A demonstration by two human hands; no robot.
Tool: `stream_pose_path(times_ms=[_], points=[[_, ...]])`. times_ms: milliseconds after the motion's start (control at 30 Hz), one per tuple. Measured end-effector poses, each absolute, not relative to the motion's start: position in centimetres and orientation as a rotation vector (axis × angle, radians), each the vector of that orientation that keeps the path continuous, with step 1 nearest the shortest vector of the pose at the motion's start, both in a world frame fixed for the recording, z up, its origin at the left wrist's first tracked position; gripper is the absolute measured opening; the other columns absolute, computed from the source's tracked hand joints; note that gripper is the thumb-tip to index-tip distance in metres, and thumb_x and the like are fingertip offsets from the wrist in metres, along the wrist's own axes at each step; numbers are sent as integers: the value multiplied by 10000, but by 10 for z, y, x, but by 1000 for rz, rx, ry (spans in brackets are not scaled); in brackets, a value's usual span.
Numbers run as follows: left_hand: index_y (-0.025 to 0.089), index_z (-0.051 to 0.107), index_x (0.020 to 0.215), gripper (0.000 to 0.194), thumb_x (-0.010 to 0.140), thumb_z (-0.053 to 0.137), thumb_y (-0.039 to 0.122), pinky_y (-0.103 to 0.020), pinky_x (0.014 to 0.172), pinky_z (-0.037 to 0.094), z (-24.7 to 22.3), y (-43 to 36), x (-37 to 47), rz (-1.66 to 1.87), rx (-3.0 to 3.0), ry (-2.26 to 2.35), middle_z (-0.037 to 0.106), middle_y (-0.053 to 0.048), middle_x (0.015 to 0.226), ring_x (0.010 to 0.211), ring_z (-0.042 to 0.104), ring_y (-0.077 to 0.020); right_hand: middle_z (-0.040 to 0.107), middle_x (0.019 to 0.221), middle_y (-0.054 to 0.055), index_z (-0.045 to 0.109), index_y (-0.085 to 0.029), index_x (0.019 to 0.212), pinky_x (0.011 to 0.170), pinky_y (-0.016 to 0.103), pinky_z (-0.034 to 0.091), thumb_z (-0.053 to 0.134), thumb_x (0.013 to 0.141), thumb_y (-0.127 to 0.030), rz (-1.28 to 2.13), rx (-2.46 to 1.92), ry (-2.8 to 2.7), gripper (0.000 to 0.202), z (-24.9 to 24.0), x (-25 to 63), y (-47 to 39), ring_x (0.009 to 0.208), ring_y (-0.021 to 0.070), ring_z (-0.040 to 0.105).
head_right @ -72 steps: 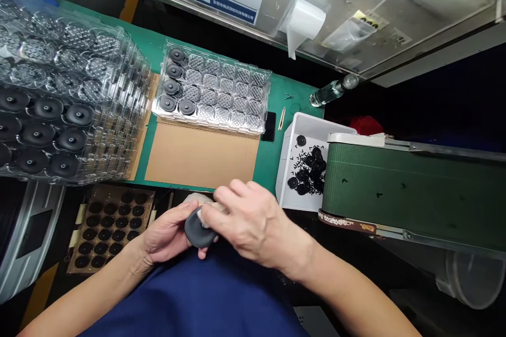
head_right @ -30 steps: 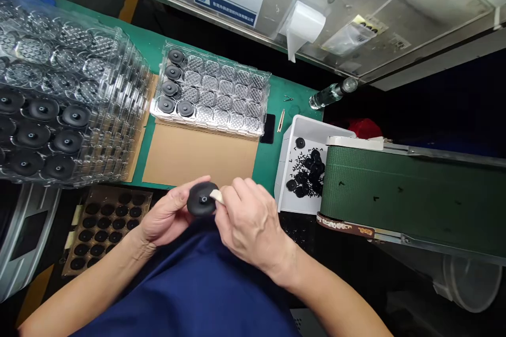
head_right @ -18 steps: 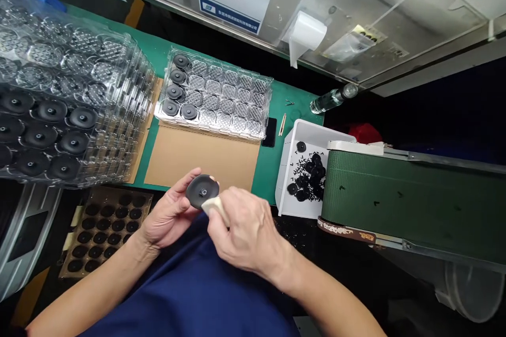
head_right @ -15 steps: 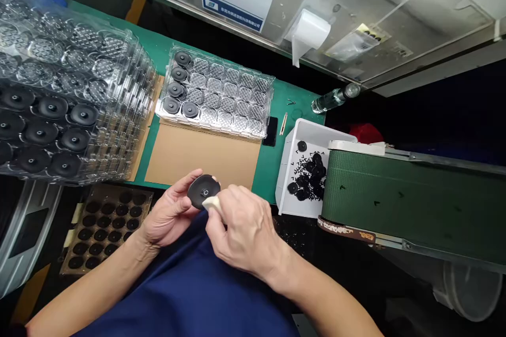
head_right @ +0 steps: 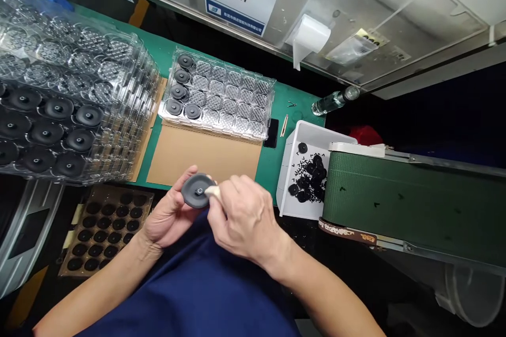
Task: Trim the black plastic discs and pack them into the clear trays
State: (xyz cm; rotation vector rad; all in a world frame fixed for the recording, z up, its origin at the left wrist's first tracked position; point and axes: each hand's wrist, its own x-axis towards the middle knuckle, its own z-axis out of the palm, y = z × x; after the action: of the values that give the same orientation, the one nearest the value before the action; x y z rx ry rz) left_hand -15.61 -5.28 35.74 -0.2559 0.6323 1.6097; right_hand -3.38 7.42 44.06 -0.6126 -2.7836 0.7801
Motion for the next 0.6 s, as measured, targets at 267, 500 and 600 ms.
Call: stream_pose_path(times_ms=[267,500,600], points=[[301,828,1143,570,615,1010,185,-207,949,596,376,-50,-161,1801,-18,897,812,-26,1182,1076,756,-169,487,755,27,547,-194,814,670,384,330,481,1028,-177,920,-596,-2660,224,453,-47,54,698,197,395],[302,821,1159,575,628,1001,178,-218,990,591,376,-58,-169,1822,25,972,809,-23,1194,1099,748,-163,459,746,18,529,-203,779,662,395,302,486,1032,-191,727,-627,-2803,257,447,-35,68,700,201,374],[295,810,1196,578,656,989,192,-220,1010,577,375,-61,-170,1776,32,935,805,-39,1213,1143,734,-174,475,756,21,539,-200,781,679,391,309,485,1043,-199,633,-607,-2870,267,444,-33,73,707,202,373]])
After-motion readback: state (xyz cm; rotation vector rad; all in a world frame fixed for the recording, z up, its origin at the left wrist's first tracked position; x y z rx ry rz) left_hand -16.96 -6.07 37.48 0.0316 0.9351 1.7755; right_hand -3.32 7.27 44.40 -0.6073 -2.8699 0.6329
